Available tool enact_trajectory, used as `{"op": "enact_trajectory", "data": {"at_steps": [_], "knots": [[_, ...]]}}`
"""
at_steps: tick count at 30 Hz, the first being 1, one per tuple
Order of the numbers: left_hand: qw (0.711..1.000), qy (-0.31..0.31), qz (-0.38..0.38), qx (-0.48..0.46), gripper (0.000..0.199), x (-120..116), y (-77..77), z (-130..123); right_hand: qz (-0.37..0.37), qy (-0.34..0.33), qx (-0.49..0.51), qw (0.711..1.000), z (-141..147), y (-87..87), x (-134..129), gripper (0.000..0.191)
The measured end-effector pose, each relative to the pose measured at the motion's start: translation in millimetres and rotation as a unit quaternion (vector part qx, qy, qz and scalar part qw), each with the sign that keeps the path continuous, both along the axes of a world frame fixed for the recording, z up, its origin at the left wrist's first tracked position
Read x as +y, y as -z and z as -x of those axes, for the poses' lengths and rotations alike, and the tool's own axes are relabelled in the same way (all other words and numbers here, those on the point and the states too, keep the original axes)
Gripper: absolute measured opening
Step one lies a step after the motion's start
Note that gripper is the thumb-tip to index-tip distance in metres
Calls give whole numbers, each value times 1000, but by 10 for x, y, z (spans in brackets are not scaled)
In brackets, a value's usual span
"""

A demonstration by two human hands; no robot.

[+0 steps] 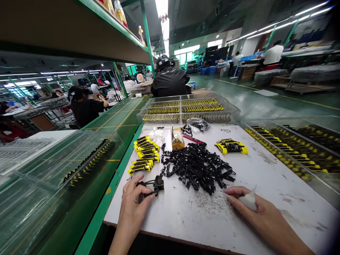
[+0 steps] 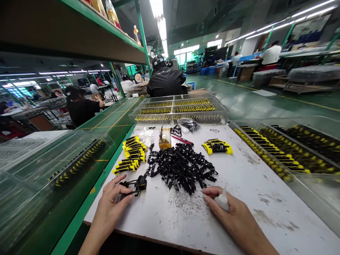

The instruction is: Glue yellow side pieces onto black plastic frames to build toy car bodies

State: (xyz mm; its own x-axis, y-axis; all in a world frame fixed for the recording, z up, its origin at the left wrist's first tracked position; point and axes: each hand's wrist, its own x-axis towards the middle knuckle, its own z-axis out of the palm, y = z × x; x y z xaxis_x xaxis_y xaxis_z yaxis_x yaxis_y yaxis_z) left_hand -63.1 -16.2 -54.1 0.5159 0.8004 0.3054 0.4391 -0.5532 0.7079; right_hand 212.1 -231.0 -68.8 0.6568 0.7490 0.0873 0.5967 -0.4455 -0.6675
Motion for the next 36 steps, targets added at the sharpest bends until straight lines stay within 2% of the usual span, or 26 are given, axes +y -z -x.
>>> {"op": "enact_trajectory", "data": {"at_steps": [4, 8, 11, 15, 17, 20, 23, 25, 30, 33, 36], "knots": [[999, 9, 36, -6, 7, 1, 13, 0, 0, -9, 0, 1000, 6, -11, 5, 38], [999, -22, 12, -37, 9, -8, -40, 34, -4, -9, -5, 1000, 9, -17, -12, 36], [991, -33, 35, -128, 12, -87, -157, 73, -16, -12, -7, 1000, 23, -39, -13, 32], [965, -11, 102, -242, 11, -313, -270, 7, -29, -8, -8, 1000, 69, -98, 14, 28], [950, 4, 128, -286, 11, -437, -243, -94, -31, -1, 5, 1000, 89, -128, 25, 27], [925, 27, 171, -338, 16, -595, -126, -280, -26, 12, 29, 999, 80, -164, 24, 27], [912, -13, 240, -334, 28, -730, -42, -446, -15, 36, 16, 999, 3, -194, 27, 24], [897, -39, 301, -321, 35, -810, -45, -533, -9, 48, -1, 999, -71, -210, 51, 21], [853, -5, 437, -286, 45, -902, -113, -669, 14, 6, -34, 999, -164, -208, 166, 23], [842, 2, 467, -270, 49, -884, -85, -691, 26, -19, -69, 997, -122, -166, 220, 27], [850, 14, 457, -262, 54, -852, -30, -679, 33, -28, -103, 994, -59, -133, 256, 24]]}}
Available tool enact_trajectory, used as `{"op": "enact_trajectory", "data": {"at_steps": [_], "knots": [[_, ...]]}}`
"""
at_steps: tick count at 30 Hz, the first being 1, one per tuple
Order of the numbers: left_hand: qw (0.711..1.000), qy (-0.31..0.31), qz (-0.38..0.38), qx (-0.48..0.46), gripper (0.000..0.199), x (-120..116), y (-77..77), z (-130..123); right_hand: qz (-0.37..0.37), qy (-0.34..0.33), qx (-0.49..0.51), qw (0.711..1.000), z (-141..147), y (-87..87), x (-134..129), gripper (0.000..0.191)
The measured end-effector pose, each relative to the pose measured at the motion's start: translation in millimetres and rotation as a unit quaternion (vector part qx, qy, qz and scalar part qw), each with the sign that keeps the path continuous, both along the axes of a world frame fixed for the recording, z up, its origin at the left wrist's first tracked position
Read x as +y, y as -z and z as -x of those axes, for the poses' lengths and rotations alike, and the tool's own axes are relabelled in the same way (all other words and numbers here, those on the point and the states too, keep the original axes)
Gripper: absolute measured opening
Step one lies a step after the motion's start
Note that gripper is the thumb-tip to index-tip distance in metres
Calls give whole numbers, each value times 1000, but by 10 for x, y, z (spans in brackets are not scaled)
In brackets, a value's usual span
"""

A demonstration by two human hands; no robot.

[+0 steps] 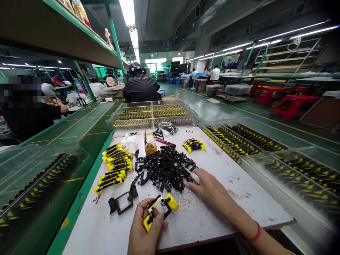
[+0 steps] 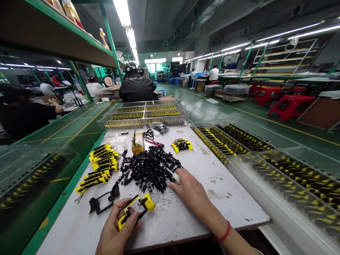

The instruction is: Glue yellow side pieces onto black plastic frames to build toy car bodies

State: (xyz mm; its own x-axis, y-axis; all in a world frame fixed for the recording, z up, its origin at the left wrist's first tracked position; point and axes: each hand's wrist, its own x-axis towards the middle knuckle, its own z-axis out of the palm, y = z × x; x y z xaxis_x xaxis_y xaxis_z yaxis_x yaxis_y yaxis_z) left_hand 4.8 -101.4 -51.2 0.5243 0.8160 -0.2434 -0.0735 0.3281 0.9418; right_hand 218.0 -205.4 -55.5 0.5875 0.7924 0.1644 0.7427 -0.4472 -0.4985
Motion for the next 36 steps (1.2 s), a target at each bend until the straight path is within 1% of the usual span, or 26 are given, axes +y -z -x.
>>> {"op": "enact_trajectory", "data": {"at_steps": [3, 5, 8, 11, 15, 18, 22, 25, 27, 30, 32, 34, 36], "knots": [[1000, 5, -25, 5, 57, 23, 26, 23, 20, 10, -15, 1000, 26, -22, 25, 21], [999, 1, -36, 8, 59, 29, 21, 33, 37, 16, 0, 999, 9, -70, 28, 17], [998, -3, -55, 8, 57, 27, 4, 33, 47, 31, 55, 997, -42, -162, -2, 16], [997, -1, -78, 8, 48, 15, 7, 24, 16, 39, 133, 990, -56, -247, -67, 17], [992, 33, -115, 29, 38, 1, 27, 8, -15, 8, 253, 967, 73, -369, -149, 21], [979, 78, -176, 60, 35, -11, 7, -14, -6, -34, 291, 956, 235, -473, -175, 20], [949, 114, -283, 81, 31, -45, -42, -63, 17, -112, 263, 958, 403, -560, -172, 15], [940, 115, -311, 83, 23, -74, -32, -88, 19, -146, 236, 960, 468, -552, -163, 13], [940, 102, -315, 87, 20, -91, -1, -87, 5, -144, 223, 964, 492, -515, -160, 17], [945, 81, -304, 89, 20, -112, 42, -73, -56, -127, 172, 975, 516, -435, -163, 21], [952, 72, -285, 88, 20, -125, 55, -67, -100, -139, 118, 978, 530, -381, -168, 13], [957, 71, -269, 86, 21, -133, 59, -67, -122, -162, 72, 977, 541, -340, -174, 8], [959, 76, -260, 84, 21, -135, 58, -73, -121, -180, 48, 975, 548, -316, -182, 17]]}}
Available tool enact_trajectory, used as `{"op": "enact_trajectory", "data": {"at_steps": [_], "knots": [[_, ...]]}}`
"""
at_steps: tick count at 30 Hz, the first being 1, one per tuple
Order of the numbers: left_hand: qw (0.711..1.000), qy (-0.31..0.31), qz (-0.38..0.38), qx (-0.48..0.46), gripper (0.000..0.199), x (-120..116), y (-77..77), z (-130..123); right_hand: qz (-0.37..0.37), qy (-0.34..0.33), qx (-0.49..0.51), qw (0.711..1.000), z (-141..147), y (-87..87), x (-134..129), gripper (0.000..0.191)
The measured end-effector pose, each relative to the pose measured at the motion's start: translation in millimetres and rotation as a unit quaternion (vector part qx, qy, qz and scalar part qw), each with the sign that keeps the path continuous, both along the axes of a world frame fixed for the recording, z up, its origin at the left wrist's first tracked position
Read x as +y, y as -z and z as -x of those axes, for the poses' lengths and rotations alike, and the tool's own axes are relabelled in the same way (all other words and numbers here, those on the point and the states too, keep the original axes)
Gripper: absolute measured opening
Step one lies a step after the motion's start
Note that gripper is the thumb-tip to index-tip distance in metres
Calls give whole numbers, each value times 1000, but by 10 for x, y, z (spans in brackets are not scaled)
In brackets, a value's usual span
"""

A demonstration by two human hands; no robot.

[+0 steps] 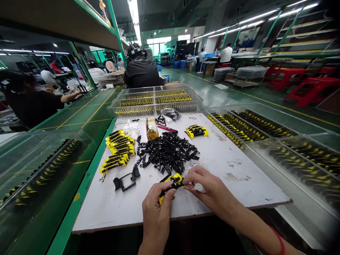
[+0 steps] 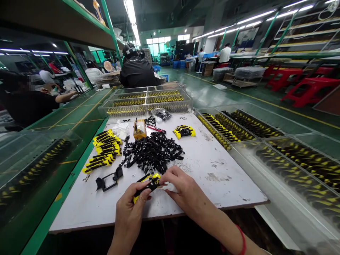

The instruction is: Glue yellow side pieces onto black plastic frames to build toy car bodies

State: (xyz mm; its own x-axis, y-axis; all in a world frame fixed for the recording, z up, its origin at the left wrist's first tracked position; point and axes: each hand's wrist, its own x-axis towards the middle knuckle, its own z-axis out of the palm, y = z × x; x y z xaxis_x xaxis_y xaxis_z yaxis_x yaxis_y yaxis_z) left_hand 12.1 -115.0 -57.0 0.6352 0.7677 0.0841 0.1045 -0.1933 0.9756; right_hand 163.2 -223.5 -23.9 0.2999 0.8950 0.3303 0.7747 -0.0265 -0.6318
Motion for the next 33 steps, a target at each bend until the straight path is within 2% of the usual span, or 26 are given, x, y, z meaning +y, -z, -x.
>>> {"op": "enact_trajectory", "data": {"at_steps": [3, 6, 13, 15, 18, 21, 24, 28, 33], "knots": [[1000, 3, 7, -4, 22, 4, 3, -9, 21, -17, -18, 999, 4, 18, -13, 32], [1000, 7, 8, 0, 22, 9, 12, -16, 38, -30, -54, 997, 7, 41, -19, 38], [999, 20, 29, 11, 22, 10, 7, -23, 31, -57, -133, 989, -14, 63, -27, 22], [998, 11, 68, -14, 30, 14, -11, -18, 18, -52, -137, 989, -41, 42, -50, 21], [982, -10, 180, -65, 48, 39, -29, -7, -17, -31, -128, 991, -88, 12, -101, 17], [958, 19, 270, -91, 43, 78, -10, -7, -39, -27, -124, 991, -113, 26, -144, 14], [942, 41, 311, -118, 41, 93, 26, -22, -57, -53, -126, 989, -99, 98, -144, 19], [935, 51, 328, -127, 44, 68, 20, -39, -95, -75, -132, 984, -47, 204, -74, 22], [950, 49, 294, -87, 41, 51, -14, -35, -126, -85, -131, 980, -9, 241, 29, 20]]}}
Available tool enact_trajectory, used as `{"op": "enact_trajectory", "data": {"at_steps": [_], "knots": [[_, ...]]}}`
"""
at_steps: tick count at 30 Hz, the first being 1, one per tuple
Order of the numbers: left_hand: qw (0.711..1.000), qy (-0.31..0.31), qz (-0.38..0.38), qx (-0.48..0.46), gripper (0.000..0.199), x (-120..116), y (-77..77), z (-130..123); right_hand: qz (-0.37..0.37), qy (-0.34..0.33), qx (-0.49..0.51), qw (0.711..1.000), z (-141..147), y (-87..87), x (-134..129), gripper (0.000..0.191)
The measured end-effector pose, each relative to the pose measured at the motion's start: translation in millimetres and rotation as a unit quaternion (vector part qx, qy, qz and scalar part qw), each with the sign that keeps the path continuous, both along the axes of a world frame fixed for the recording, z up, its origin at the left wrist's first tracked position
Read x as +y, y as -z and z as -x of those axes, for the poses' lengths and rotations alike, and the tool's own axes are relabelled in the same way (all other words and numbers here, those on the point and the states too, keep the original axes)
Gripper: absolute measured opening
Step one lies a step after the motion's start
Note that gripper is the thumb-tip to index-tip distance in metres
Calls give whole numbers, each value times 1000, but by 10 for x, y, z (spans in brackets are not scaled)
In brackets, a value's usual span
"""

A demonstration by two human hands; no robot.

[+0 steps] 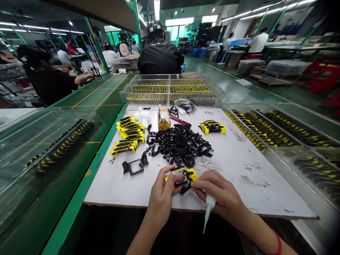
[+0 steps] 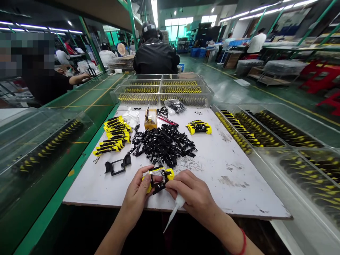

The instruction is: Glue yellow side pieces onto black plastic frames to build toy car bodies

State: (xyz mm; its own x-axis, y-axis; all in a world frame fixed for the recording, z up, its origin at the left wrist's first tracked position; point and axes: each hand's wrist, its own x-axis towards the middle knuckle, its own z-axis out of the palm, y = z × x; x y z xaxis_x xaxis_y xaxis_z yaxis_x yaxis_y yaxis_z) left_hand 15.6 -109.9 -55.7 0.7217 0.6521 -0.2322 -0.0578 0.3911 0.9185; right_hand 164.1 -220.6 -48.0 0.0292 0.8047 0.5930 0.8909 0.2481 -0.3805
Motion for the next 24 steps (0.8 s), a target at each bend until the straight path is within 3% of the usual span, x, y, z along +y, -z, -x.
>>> {"op": "enact_trajectory", "data": {"at_steps": [8, 24], "knots": [[998, 24, -55, 21, 37, 13, -45, 38, -1, 2, -4, 1000, -14, 94, 79, 20], [996, 17, -82, 12, 35, -10, -106, 38, 49, -2, -34, 998, -29, 115, 63, 23]]}}
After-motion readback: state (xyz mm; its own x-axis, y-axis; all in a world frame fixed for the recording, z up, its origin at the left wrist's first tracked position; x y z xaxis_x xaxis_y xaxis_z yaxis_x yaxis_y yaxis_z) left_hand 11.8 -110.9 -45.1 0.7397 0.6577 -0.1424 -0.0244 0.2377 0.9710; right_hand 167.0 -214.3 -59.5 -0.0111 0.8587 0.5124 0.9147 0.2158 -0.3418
